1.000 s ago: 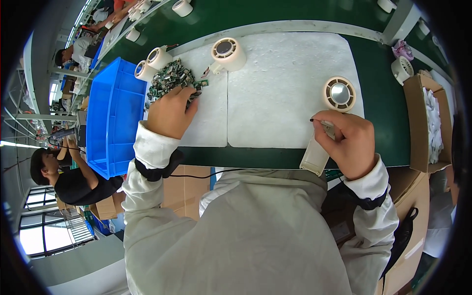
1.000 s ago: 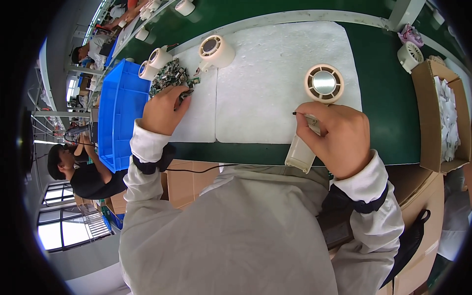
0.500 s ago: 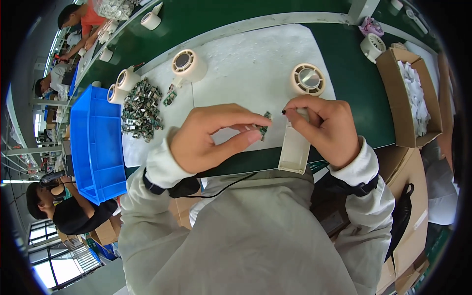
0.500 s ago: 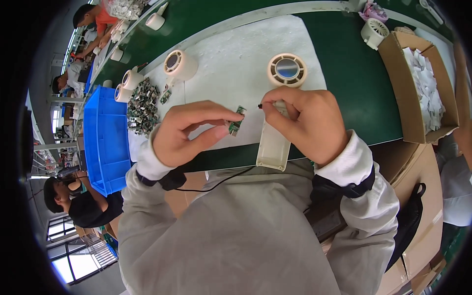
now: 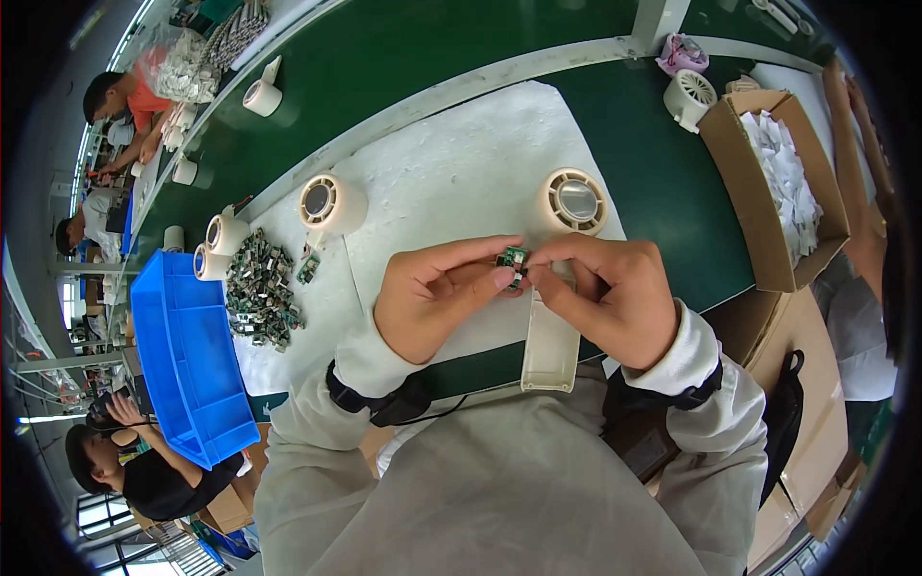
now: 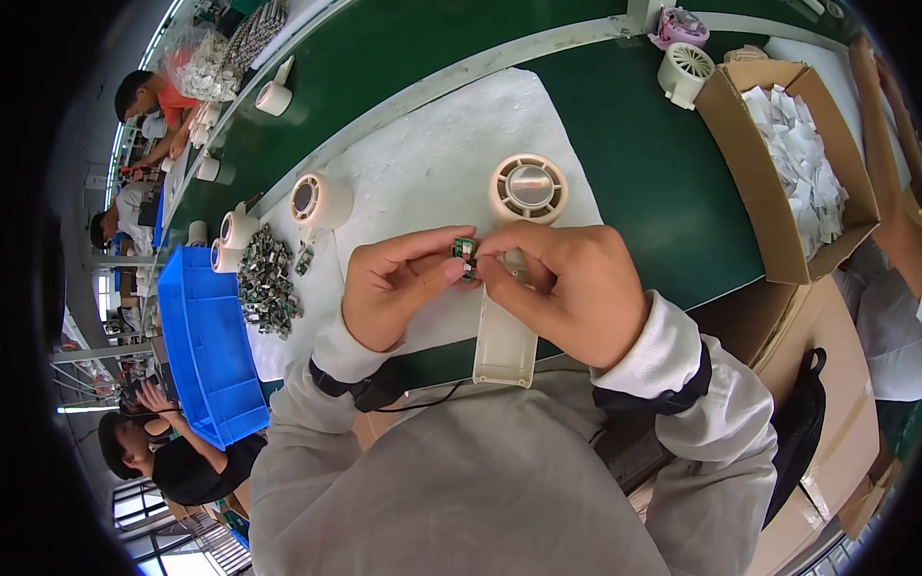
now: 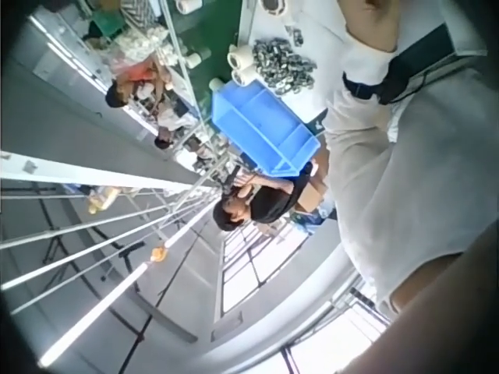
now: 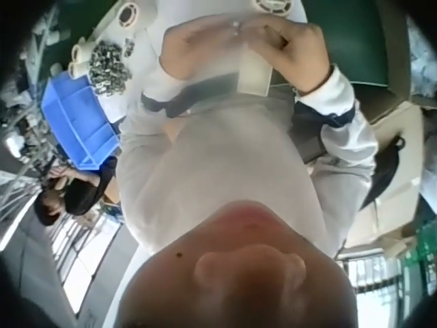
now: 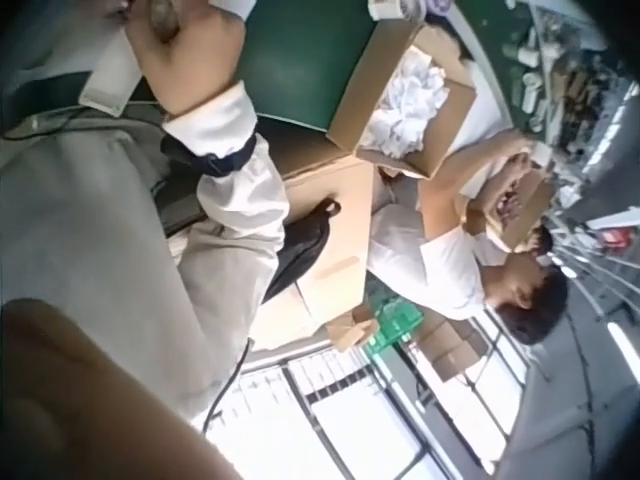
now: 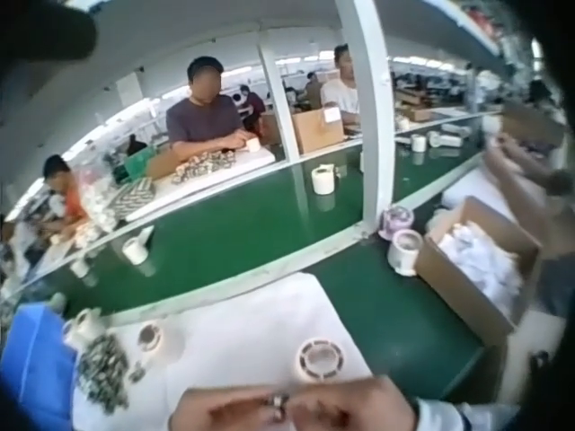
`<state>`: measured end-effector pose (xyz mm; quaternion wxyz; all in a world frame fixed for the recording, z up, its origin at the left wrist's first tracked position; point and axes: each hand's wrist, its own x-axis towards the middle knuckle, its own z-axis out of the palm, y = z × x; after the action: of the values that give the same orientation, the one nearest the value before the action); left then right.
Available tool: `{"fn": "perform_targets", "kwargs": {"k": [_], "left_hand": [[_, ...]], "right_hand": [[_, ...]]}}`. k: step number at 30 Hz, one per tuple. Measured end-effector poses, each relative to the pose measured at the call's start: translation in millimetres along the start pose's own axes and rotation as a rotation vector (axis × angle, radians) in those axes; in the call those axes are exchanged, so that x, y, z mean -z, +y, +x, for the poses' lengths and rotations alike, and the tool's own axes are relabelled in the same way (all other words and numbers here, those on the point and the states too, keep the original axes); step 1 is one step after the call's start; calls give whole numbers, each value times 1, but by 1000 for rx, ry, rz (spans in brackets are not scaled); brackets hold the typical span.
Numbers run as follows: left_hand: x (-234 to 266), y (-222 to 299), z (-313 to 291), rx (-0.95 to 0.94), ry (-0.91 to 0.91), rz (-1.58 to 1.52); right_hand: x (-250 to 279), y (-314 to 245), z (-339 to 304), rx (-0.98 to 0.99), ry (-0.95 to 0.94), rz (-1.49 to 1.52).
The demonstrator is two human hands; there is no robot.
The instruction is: The person picks up a circuit board and a fan housing, connects a wire from the housing to the board, and places the assembly down before repeating the process.
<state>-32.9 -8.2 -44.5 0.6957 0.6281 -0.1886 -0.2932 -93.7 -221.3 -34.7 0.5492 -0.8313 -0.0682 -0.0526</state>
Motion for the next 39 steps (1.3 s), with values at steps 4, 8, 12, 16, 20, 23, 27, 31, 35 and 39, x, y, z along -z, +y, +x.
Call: {"fn": "perform_targets", "kwargs": {"k": [4,8,12,16,20,23,27,31,35,39], "left_hand": [[2,6,2,-4,-24,27],[2,1,-1,-37,-29,52],[3,-1,-2,-54,-35,29],[6,-3,-3,-157,-60,143],[9,-3,-2,-160,-80,156],[12,-5,0,-105,-121,-6],[17,-2,2,5,-176,-108],[16,-6,3,24,-192,-150],[18,-10,5,-39,-201,-105],[13,-11,7,-27,-143,-137]], "right_hand": [[1,-1,2,-14,27,5],[-2,3,2,2,33,-2],[-2,2,2,24,27,-27],[-2,3,1,26,30,-27],[0,2,2,22,34,-20],[6,2,4,-10,-17,36],[11,6,6,-66,-93,105],[10,8,6,-103,-122,137],[4,16,6,-97,-103,145],[6,14,7,-72,-66,59]]}}
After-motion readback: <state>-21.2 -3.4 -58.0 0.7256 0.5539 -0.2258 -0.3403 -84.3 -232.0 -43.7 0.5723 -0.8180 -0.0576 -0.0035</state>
